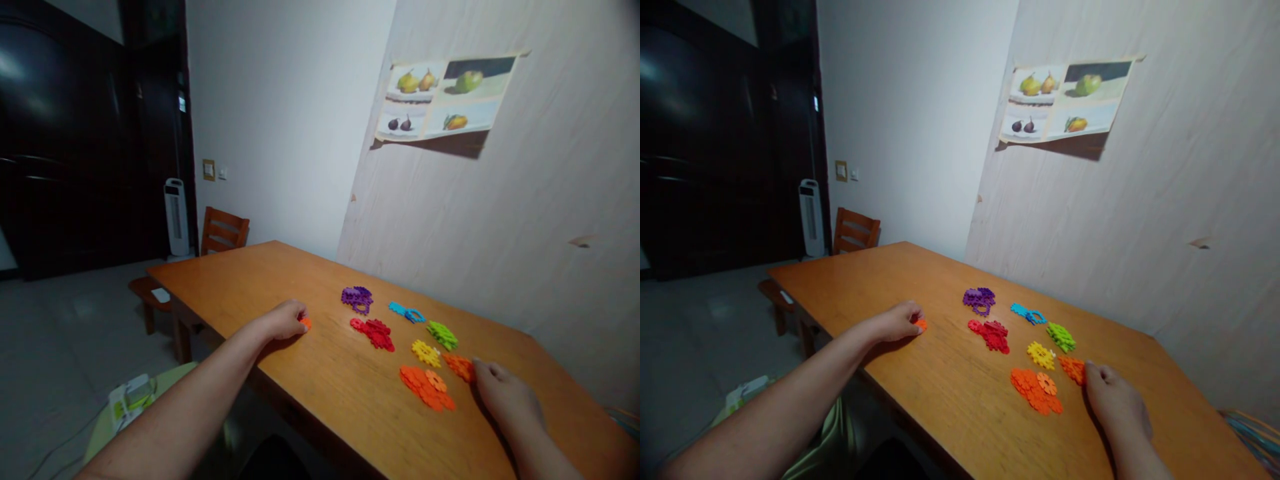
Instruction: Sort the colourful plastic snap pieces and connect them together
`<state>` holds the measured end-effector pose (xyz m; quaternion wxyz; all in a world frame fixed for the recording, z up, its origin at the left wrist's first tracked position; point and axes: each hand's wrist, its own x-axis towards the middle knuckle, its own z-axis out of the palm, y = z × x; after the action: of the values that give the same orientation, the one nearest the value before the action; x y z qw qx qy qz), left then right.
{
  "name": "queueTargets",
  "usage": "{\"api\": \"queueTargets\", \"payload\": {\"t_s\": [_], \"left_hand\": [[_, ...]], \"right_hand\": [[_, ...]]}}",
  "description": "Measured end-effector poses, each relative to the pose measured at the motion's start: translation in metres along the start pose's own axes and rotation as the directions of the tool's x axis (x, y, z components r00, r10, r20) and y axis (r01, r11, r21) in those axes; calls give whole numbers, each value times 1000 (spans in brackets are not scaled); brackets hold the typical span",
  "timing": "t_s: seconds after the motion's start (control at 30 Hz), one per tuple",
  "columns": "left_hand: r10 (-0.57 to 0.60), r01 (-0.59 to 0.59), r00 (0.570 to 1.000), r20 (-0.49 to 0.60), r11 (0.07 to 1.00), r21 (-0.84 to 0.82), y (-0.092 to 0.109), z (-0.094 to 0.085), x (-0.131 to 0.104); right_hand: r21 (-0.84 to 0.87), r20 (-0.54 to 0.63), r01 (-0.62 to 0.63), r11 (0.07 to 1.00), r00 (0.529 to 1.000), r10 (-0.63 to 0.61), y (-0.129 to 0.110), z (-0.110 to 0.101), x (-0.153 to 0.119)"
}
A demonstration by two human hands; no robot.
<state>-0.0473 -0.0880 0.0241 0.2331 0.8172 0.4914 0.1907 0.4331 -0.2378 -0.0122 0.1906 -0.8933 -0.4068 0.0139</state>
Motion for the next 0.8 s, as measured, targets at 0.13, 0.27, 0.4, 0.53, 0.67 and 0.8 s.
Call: {"api": "queueTargets", "payload": {"t_s": [0.13, 0.27, 0.4, 0.53, 0.67, 0.8], "left_hand": [[31, -31, 999, -10, 999, -28, 3, 1, 4], [47, -42, 999, 21, 982, -186, 19, 9, 9], [53, -24, 996, 66, 923, -383, 56, 38, 11], [128, -26, 981, 148, 834, -551, 107, 76, 11], [177, -2, 959, 220, 783, -622, 150, 104, 16], [174, -4, 962, 212, 782, -623, 165, 115, 24]], "right_hand": [[4, -5, -12, 1000, 1000, 12, -4, -2, -4], [5, -21, -4, 1000, 1000, 4, -10, -5, -8], [13, -28, -3, 1000, 1000, 3, -15, -8, -11], [44, -33, -27, 999, 999, 29, -18, -9, -14], [58, -50, -29, 998, 998, 32, -19, -10, -17], [66, -42, -38, 997, 998, 41, -20, -11, -17]]}}
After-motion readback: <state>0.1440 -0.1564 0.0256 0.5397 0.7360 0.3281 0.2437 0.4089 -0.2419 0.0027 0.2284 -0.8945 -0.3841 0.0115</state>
